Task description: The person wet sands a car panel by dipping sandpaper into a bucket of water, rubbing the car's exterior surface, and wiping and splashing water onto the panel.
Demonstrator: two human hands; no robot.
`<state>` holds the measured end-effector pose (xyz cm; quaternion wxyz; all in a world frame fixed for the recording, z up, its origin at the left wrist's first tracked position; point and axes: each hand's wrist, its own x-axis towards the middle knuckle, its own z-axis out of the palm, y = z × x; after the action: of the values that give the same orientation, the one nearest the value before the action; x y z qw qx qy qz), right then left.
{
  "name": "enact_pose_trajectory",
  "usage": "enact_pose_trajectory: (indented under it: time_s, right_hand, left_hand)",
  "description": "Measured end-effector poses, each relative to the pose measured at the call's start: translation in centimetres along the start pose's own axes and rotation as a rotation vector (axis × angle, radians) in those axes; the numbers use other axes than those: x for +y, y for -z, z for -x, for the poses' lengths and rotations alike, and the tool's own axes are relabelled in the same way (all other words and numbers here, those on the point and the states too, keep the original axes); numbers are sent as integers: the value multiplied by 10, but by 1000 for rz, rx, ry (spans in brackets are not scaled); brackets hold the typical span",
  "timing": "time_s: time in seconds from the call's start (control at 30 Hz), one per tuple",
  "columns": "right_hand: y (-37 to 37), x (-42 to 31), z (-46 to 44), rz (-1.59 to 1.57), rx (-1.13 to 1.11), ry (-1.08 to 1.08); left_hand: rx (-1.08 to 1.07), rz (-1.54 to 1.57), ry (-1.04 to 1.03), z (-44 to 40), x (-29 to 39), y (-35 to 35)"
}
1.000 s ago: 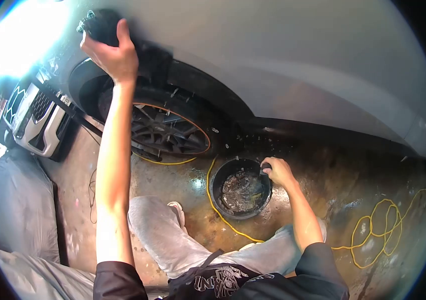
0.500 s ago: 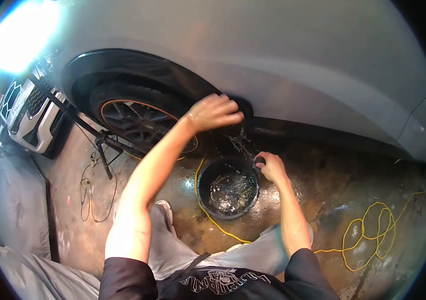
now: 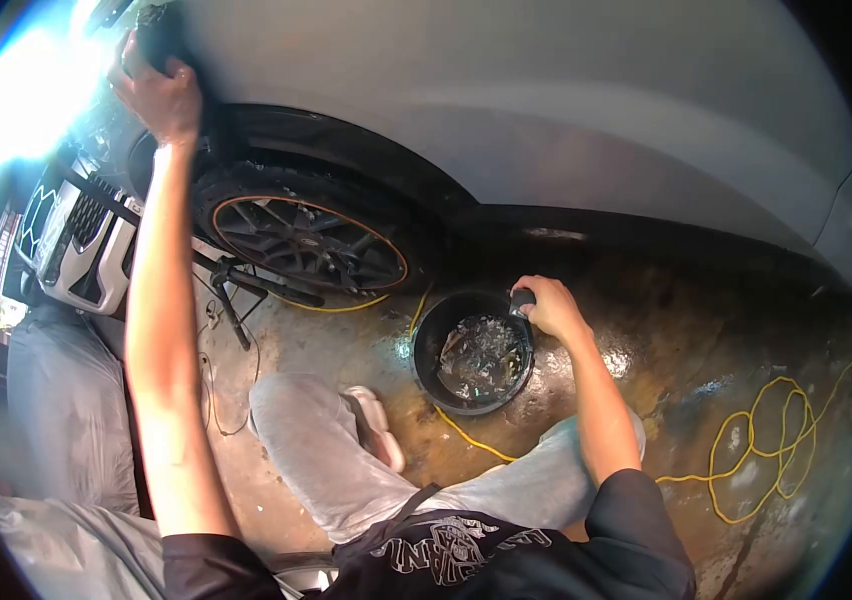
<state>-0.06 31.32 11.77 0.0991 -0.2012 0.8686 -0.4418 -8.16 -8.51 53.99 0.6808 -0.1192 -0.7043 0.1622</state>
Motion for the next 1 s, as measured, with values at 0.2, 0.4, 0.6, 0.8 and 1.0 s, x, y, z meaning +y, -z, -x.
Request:
enact_pose_trajectory:
  time_s: [0.2,0.4,0.6,0.8,1.0]
  right_hand:
    - [17,-27,6,-45,21,-134]
    - [8,0,27,89,116,-135]
    - [5,-8,46,77,126,-368]
    - [-117,-7,5,263,-135,-293]
    - [-256,89,22,176,137,-916]
  left_hand:
    - [-7,374,-42,105,155,7]
    - [-508,773,-228,221,255,30]
    - [-1225,1325,-85,300,277,113]
    - [-1810,1427,-348,373,268,129]
    - [-1504,1376,117,337,217,130]
